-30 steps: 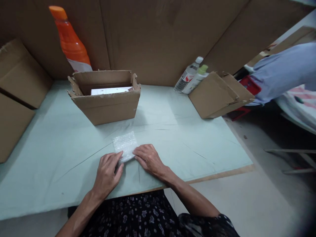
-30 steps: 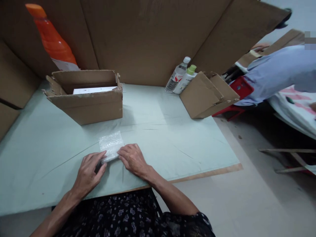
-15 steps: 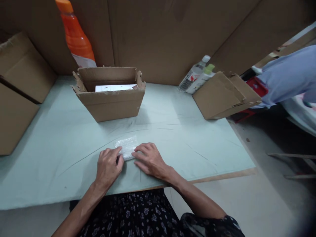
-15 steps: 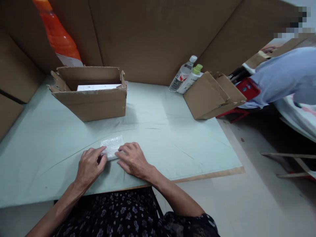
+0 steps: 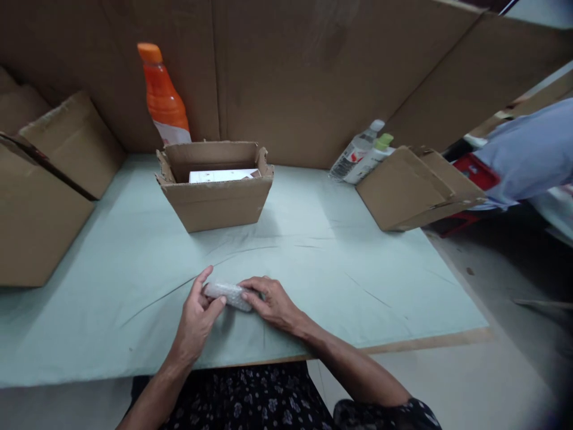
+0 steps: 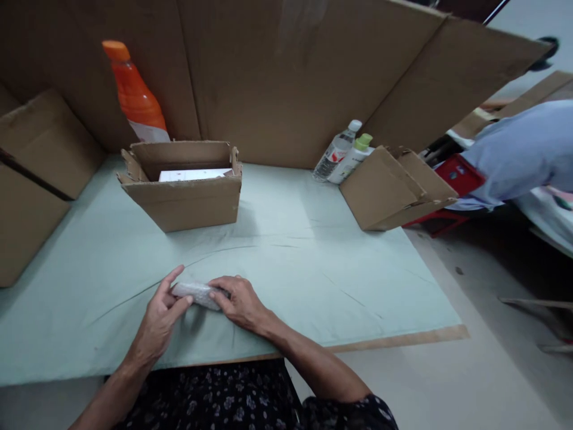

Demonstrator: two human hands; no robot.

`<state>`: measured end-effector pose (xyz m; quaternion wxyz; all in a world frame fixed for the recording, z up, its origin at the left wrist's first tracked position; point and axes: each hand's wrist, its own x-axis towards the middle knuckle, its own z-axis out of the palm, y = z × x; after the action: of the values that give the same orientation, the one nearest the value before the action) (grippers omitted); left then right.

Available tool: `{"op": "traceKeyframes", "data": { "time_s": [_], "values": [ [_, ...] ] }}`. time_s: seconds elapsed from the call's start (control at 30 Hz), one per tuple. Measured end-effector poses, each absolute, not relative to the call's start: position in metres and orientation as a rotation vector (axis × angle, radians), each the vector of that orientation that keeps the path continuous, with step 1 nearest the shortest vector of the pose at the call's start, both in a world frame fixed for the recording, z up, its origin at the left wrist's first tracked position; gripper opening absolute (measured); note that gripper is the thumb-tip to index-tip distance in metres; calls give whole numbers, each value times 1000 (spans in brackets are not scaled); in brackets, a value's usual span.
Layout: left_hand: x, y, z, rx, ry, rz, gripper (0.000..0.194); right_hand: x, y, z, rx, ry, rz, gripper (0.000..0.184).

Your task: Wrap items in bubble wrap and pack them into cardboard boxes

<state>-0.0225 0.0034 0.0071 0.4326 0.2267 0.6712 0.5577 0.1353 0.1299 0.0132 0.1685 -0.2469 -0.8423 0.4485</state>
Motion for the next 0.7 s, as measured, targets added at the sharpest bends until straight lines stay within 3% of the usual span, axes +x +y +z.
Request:
{"op": "traceKeyframes", "data": {
  "time_s": [0.2, 0.33, 0.7],
  "values": [
    [-21, 12, 15, 592, 1653, 1379, 83, 142, 139, 16, -703, -2206, 1524, 42],
    [-24, 16, 14, 610, 1609, 1411, 82, 137, 141, 22, -705, -2224, 1681, 24],
    [-42, 26, -5, 697, 1606, 1517, 66, 122, 148, 19, -737, -2308, 1366, 16]
  ]
}}
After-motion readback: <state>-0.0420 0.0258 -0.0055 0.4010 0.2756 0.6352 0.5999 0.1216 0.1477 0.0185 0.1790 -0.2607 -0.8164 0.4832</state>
